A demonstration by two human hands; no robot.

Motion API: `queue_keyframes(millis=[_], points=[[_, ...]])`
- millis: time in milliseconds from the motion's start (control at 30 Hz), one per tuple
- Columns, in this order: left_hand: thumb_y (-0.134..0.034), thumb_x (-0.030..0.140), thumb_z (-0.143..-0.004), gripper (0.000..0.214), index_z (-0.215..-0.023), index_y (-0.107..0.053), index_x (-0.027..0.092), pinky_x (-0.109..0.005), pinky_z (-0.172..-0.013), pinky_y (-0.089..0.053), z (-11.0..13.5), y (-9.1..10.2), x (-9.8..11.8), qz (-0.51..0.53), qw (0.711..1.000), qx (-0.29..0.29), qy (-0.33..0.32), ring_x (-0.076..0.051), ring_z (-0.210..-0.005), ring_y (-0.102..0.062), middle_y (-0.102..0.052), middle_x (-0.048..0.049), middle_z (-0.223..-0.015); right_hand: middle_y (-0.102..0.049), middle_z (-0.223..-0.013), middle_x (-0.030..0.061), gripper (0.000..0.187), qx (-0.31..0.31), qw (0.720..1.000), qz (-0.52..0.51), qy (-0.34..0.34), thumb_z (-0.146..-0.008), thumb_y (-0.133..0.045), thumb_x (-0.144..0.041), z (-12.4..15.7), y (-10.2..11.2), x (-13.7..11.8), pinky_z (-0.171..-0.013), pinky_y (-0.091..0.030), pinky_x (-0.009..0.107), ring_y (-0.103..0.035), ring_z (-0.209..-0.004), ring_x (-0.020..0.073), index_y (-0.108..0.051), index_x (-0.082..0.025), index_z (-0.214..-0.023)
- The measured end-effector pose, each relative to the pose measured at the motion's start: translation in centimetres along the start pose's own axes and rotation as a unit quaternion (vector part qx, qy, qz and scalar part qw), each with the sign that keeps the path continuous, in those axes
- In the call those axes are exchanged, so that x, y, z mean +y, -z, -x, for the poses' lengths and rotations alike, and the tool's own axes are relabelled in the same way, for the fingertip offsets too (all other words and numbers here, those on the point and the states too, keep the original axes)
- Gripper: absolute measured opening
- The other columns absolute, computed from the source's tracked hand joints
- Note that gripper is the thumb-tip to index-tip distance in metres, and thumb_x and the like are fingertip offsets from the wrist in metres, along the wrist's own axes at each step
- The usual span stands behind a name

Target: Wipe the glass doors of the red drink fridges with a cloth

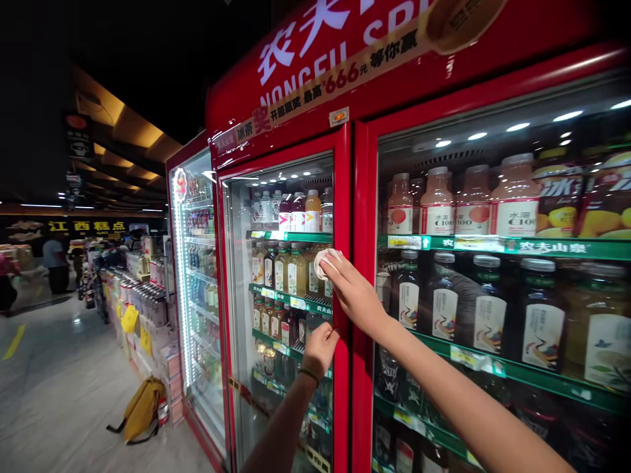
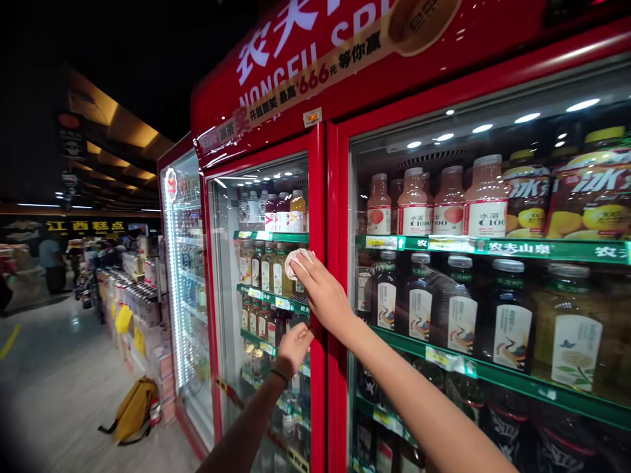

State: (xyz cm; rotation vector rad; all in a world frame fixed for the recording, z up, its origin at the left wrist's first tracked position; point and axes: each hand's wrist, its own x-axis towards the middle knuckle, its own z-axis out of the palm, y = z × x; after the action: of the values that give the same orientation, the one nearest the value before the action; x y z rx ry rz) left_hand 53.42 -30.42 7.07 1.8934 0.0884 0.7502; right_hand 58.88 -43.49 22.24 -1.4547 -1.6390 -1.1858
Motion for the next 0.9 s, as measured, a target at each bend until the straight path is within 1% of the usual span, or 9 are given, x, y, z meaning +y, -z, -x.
queue_keyframes(millis=[133, 233, 300, 367, 433, 600, 700, 833, 900], points=[[-0.051, 0.058, -0.091, 0.039, -0.071, -0.044, 0.026, -0.033, -0.061, -0.035, -0.1, -0.2, -0.3, -0.033, 0.999, 0.030, -0.019, -0.017, -0.063, -0.045, -0.045, 0.0017, -0.064, -0.037, -0.167, 0.0083, 0.083, -0.027, 0.997, 0.070, 0.002, -0.089, -0.035, 0.006, -4.1, -0.9, 0.5, -0.128, -0.034, 0.055, -0.017, -0.160, 0.0233, -0.024, -0.027, -0.164], [-0.051, 0.050, -0.093, 0.035, -0.068, -0.045, 0.026, -0.034, -0.062, -0.034, -0.1, 0.1, -0.1, -0.062, 0.997, 0.019, -0.043, -0.019, -0.062, -0.048, -0.049, 0.0001, -0.062, -0.037, -0.167, 0.0113, 0.075, -0.039, 0.988, 0.149, 0.003, -0.091, -0.034, 0.005, -7.3, -1.5, 0.7, -0.131, -0.030, 0.055, -0.015, -0.161, 0.0257, -0.031, -0.021, -0.162], [-0.054, 0.042, -0.093, 0.029, -0.069, -0.051, 0.025, -0.033, -0.063, -0.034, -0.5, 1.0, 0.3, -0.089, 0.994, 0.002, -0.070, -0.019, -0.063, -0.052, -0.052, -0.0004, -0.063, -0.036, -0.167, 0.0131, 0.073, -0.037, 0.980, 0.196, -0.003, -0.092, -0.035, 0.005, -9.7, -2.1, 1.3, -0.132, -0.028, 0.054, -0.015, -0.161, 0.0276, -0.034, -0.016, -0.161], [-0.056, 0.036, -0.093, 0.024, -0.072, -0.058, 0.024, -0.032, -0.066, -0.037, -1.6, 2.6, 1.1, -0.202, 0.970, -0.032, -0.134, -0.021, -0.070, -0.059, -0.062, -0.0028, -0.073, -0.033, -0.168, 0.0144, 0.073, -0.031, 0.971, 0.236, -0.017, -0.091, -0.036, 0.005, -12.1, -2.8, 2.3, -0.132, -0.026, 0.054, -0.014, -0.161, 0.0293, -0.033, -0.014, -0.161], [-0.054, 0.035, -0.097, 0.023, -0.080, -0.064, 0.024, -0.032, -0.070, -0.042, -3.6, 5.2, 2.3, -0.247, 0.943, -0.026, -0.220, -0.022, -0.078, -0.063, -0.068, -0.0046, -0.081, -0.032, -0.168, 0.0170, 0.070, -0.021, 0.961, 0.274, -0.037, -0.092, -0.036, 0.003, -14.7, -3.6, 3.7, -0.132, -0.026, 0.056, -0.013, -0.161, 0.0312, -0.033, -0.010, -0.161], [-0.051, 0.029, -0.101, 0.019, -0.102, -0.069, 0.024, -0.039, -0.090, -0.049, -12.1, 13.8, 6.2, -0.242, 0.856, 0.082, -0.451, -0.025, -0.100, -0.064, -0.072, -0.0074, -0.102, -0.035, -0.165, 0.0237, 0.059, 0.061, 0.930, 0.348, -0.104, -0.100, -0.033, -0.010, -20.7, -5.5, 7.3, -0.128, -0.025, 0.065, -0.009, -0.161, 0.0370, -0.031, -0.004, -0.159], [-0.056, 0.033, -0.098, 0.022, -0.115, -0.069, 0.025, -0.047, -0.102, -0.047, -17.6, 19.0, 7.8, -0.258, 0.814, 0.180, -0.488, -0.030, -0.115, -0.062, -0.070, -0.0104, -0.118, -0.031, -0.166, 0.0255, 0.058, 0.126, 0.903, 0.384, -0.144, -0.103, -0.028, -0.016, -22.7, -6.7, 8.3, -0.128, -0.023, 0.067, -0.007, -0.161, 0.0377, -0.028, -0.001, -0.159], [-0.059, 0.036, -0.097, 0.034, -0.128, -0.066, 0.025, -0.053, -0.115, -0.041, -23.2, 24.1, 8.6, -0.264, 0.786, 0.224, -0.512, -0.034, -0.133, -0.054, -0.063, -0.0127, -0.136, -0.035, -0.167, 0.0182, 0.055, 0.061, 0.893, 0.435, -0.099, -0.106, -0.027, -0.023, -23.0, -7.5, 8.6, -0.131, -0.022, 0.056, -0.015, -0.161, 0.0323, -0.034, -0.007, -0.158], [-0.059, 0.036, -0.097, 0.038, -0.133, -0.064, 0.025, -0.055, -0.122, -0.034, -24.8, 25.6, 8.6, -0.265, 0.773, 0.243, -0.522, -0.034, -0.142, -0.048, -0.059, -0.0131, -0.144, -0.034, -0.167, 0.0198, 0.056, 0.096, 0.879, 0.450, -0.124, -0.106, -0.028, -0.025, -23.0, -7.4, 8.7, -0.130, -0.023, 0.058, -0.014, -0.161, 0.0328, -0.031, -0.006, -0.159]])
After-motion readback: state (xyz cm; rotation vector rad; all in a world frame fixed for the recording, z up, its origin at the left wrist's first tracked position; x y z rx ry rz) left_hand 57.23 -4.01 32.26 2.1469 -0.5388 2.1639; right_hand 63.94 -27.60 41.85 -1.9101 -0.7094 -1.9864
